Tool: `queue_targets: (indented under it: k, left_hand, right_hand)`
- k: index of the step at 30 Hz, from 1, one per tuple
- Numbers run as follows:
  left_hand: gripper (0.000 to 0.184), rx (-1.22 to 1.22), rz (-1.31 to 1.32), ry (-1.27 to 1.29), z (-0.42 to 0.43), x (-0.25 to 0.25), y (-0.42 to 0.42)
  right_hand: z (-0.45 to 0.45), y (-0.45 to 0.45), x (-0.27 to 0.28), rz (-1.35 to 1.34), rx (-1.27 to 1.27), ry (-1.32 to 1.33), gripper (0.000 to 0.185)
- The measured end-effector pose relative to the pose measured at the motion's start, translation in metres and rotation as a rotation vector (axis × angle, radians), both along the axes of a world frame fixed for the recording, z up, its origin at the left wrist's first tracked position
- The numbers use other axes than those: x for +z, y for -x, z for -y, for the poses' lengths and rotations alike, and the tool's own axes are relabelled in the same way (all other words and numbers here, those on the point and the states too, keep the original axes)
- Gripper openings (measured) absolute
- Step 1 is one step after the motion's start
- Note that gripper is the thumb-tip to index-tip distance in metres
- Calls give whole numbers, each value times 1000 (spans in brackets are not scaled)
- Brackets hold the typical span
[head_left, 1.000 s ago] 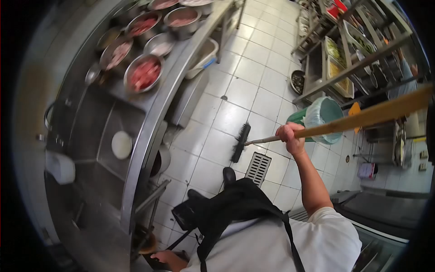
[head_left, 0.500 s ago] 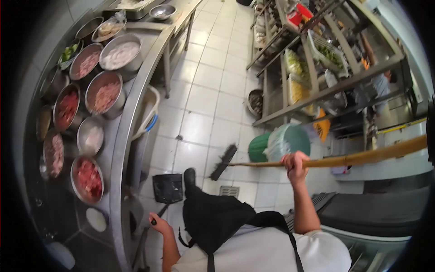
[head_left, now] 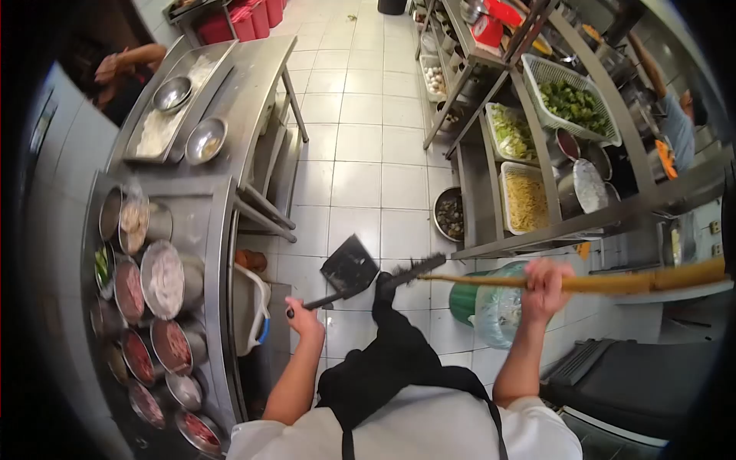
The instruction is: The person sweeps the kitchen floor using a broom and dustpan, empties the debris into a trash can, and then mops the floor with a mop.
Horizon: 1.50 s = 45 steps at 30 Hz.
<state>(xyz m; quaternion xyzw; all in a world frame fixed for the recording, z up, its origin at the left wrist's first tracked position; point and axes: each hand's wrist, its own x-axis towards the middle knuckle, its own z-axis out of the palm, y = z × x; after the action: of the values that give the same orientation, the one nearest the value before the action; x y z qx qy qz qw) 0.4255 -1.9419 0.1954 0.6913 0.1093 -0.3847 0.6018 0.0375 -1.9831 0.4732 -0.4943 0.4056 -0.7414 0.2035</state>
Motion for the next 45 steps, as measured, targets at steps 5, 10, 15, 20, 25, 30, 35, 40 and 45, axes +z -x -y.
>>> queue_targets:
  k: [5,10,15,20,25,30,35,40,45]
  left_hand:
    - [55,-89,2,74,142,32,31]
    - [45,-145,100,170,260,67,48]
    - [38,-170,163,148,387,46,43]
    - [34,-144,109,136,522,19,30]
    - [35,-251,93,82,649,36,20]
    - [37,-292,121,66,772,48,27]
    - [32,-299,144,119,893,23,36]
    - [24,-298,329,50,1035,54,47]
    - [25,-370,327,149,1132,66,18]
  right_hand:
    - [205,9,-15,141,-70,7,8]
    - [378,-12,-24,-2,-142,149,18]
    - [513,-12,-84,-213,-45,-328,17]
    - [555,1,-208,-465,189,-554,9]
    - [563,4,-240,69,651,-1128,19]
    - [593,9,-213,1130,718,-1325,26]
    - [720,22,-292,1073,615,-1716,26]
    - [898,1,-401,-60,351,-1985,29]
    - [1021,-11,-322,-445,215,-1923,27]
